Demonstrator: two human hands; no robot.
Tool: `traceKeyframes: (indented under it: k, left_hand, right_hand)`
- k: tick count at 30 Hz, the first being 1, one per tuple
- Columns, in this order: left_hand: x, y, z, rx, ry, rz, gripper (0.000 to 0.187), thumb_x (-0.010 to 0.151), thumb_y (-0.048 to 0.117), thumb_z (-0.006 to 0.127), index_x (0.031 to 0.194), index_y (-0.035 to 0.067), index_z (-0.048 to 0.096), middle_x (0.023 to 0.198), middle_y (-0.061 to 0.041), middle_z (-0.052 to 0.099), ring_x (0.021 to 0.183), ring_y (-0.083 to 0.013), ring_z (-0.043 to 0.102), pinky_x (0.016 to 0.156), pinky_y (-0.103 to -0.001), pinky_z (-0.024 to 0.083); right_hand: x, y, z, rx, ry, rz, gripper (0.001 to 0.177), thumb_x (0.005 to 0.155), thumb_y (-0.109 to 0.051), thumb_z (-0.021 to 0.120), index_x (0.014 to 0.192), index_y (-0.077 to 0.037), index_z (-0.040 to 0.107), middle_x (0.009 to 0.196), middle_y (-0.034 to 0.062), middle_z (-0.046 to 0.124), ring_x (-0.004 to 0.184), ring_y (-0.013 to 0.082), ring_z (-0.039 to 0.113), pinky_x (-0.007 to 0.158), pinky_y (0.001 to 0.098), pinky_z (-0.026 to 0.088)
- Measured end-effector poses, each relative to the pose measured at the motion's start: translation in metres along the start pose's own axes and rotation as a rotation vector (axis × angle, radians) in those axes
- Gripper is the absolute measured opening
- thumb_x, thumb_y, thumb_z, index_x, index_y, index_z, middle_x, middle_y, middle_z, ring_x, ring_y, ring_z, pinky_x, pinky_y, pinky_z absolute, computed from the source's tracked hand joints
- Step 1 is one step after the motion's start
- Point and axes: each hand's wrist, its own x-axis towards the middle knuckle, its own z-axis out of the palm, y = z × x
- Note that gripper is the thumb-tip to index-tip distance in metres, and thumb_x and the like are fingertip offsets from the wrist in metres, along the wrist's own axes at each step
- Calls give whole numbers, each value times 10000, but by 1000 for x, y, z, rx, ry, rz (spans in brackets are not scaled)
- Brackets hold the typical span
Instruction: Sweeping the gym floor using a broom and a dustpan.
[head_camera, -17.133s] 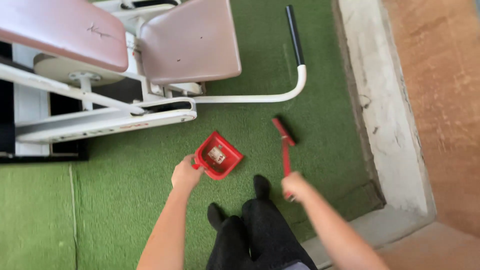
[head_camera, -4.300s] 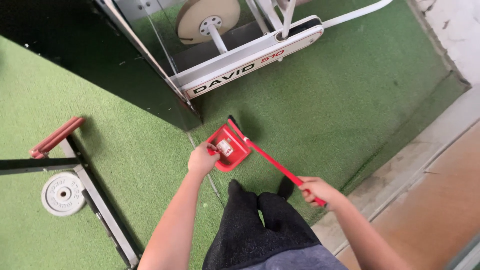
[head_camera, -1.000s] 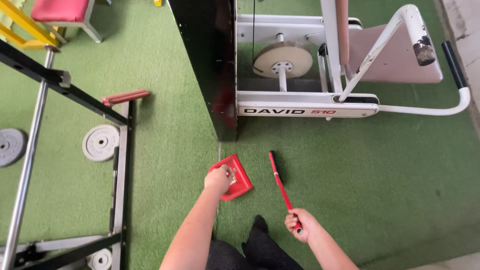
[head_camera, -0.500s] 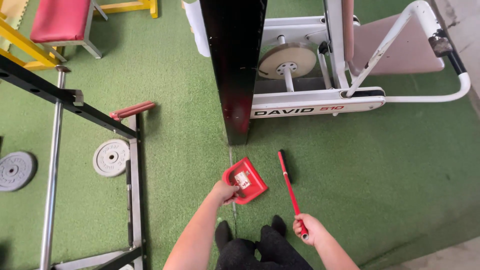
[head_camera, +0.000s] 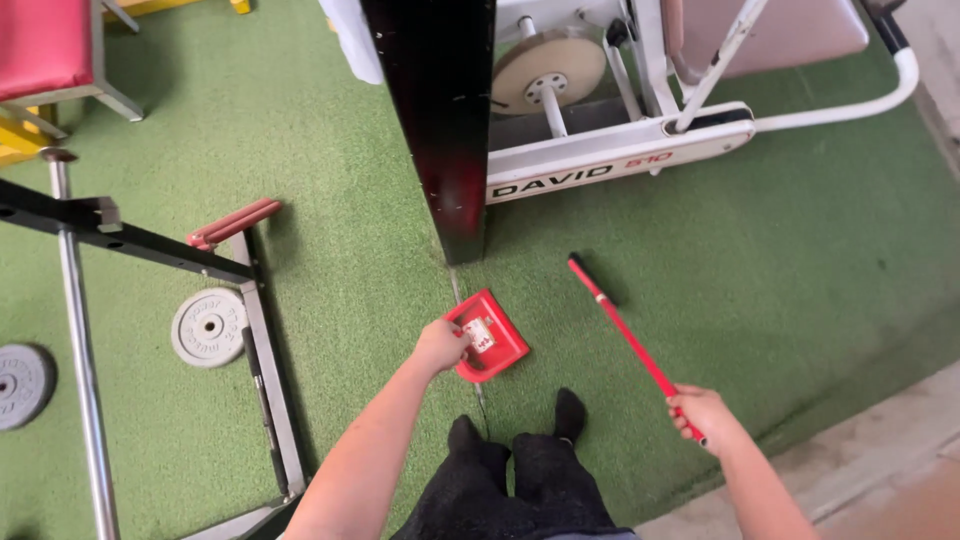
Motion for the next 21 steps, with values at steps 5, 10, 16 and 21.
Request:
traceKeyframes:
  k: [5, 10, 16, 21]
  left_hand:
    - [6, -1, 2, 77, 7, 32, 345, 926, 359, 673, 822, 44, 763, 719, -95, 762, 695, -225, 758, 724, -364, 603]
    - [6, -1, -1, 87, 2, -7, 316, 913, 346, 682, 836, 48, 757, 723, -93, 761, 701, -238, 759, 732, -386, 604]
    - [9, 4, -2, 94, -25, 25, 306, 931, 332, 654, 869, 55, 767, 725, -80, 769, 707, -218, 765, 745, -366, 606]
    - [-4, 4, -10, 104, -27, 0, 278, 921, 313, 673, 985, 58, 759, 749, -88, 768, 715, -212, 758, 758, -368, 599]
  right_hand:
    - [71, 35, 5, -97, 40, -106, 172, 890, -29, 547, 1061, -35, 563, 594, 52, 474, 390, 183, 421, 352, 372, 312]
    - [68, 76, 112, -300, 44, -136, 147, 832, -19, 582, 892, 97, 650, 569, 136, 569, 406, 250, 545, 387, 418, 390]
    - [-45, 84, 190, -528, -49, -223, 271, 915, -143, 610, 1097, 59, 620, 641, 147, 663, 463, 265, 640, 428, 416, 501]
    - [-127, 13, 116, -203, -282, 120, 537, 960, -160, 598, 1490, -230, 555, 681, -28, 457, 462, 78, 367, 381, 252, 290]
